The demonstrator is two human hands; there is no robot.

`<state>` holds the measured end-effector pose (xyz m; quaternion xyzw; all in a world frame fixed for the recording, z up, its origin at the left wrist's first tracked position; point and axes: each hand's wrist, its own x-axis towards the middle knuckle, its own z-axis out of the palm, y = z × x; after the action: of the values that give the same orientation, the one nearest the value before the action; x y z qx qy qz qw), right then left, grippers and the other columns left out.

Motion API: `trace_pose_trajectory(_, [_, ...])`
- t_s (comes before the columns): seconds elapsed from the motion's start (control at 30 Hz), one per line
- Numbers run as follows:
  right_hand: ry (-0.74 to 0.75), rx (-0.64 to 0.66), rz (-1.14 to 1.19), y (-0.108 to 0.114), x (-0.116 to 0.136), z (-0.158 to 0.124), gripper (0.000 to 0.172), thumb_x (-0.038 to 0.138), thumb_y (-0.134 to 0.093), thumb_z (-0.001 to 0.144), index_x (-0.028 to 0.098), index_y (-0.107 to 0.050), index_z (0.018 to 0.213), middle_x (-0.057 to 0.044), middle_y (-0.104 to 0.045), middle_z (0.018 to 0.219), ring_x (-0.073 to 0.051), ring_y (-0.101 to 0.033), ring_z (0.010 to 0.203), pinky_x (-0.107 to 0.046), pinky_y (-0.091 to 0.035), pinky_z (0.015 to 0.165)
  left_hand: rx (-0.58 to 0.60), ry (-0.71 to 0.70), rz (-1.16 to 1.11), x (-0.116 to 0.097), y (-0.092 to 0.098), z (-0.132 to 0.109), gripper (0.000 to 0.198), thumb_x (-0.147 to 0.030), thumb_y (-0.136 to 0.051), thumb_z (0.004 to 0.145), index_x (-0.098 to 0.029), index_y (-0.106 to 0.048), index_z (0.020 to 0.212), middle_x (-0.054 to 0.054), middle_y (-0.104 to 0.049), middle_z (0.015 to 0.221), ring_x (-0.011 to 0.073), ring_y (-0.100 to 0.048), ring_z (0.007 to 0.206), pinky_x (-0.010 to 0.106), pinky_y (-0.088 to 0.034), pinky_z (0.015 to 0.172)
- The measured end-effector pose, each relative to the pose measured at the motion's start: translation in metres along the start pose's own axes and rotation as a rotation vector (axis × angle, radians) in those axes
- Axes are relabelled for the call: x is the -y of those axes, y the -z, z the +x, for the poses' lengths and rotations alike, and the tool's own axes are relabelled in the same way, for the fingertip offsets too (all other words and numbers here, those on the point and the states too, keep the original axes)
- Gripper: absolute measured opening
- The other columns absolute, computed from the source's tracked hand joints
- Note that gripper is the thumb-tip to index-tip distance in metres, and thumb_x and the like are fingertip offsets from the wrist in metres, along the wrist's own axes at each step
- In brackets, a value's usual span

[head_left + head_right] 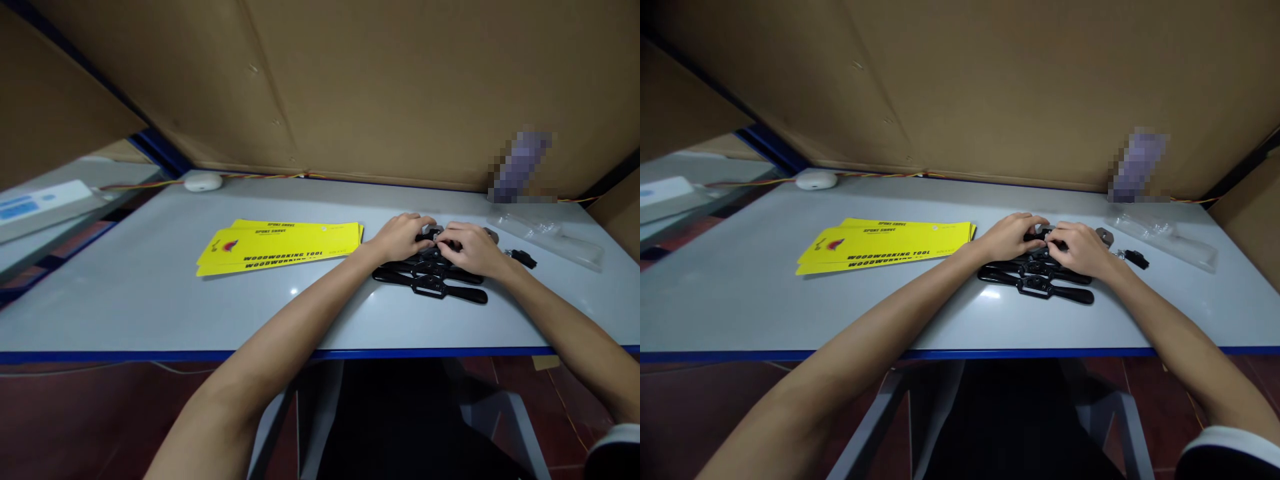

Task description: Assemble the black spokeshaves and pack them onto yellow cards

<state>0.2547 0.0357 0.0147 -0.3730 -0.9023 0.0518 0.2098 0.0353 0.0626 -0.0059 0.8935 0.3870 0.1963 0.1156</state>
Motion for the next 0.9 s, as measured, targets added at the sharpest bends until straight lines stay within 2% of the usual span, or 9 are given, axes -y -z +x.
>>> trace_pose_trajectory(0.3, [0.004,0.033,0.000,0.0025,0.0002,-0.0008,0.038,0.022,-0.048,0.093,0.020,-0.078,0.116,-0.008,-0.071,0.093,-0.022,-0.062,0.078,-0.034,-0.044,0.073,0.000,-0.017,-0.001,-0.0002,0.0011,-0.0002,0.040,-0.035,-0.062,0.096,-0.018,-0.064,0.131,0.009,-0.073,0.101,0.0279,-0.067,0.098,0.039,-0.051,0.088])
trace_pose_trajectory(0.5, [-0.041,0.033,-0.060,0.0039,-0.0013,-0.0019,0.043,0.021,-0.044,0.094,0.021,-0.074,0.124,-0.008,-0.073,0.098,-0.022,-0.063,0.081,-0.035,-0.043,0.075,-0.002,-0.016,-0.005,0.0005,0.0004,-0.0003,0.040,-0.036,-0.062,0.096,-0.018,-0.063,0.132,0.009,-0.073,0.102,0.0277,-0.067,0.098,0.039,-0.051,0.089])
trace_pose_trajectory(0.63, [-0.063,0.010,-0.052,0.0036,-0.0042,-0.0022,0.039,0.023,-0.046,0.094,0.019,-0.073,0.122,-0.010,-0.075,0.103,-0.024,-0.065,0.085,-0.036,-0.045,0.078,0.005,-0.005,0.001,0.0000,0.0005,-0.0006,0.040,-0.037,-0.061,0.097,-0.019,-0.063,0.133,0.009,-0.072,0.103,0.0281,-0.067,0.100,0.040,-0.051,0.090])
trace_pose_trajectory(0.9, [-0.071,-0.002,-0.107,0.0036,-0.0032,-0.0028,0.027,0.027,-0.051,0.094,0.021,-0.071,0.111,-0.007,-0.072,0.093,-0.022,-0.063,0.079,-0.034,-0.042,0.073,0.020,0.006,0.045,-0.0036,0.0027,-0.0015,0.039,-0.038,-0.060,0.099,-0.020,-0.062,0.133,0.010,-0.072,0.107,0.0301,-0.067,0.104,0.042,-0.052,0.091])
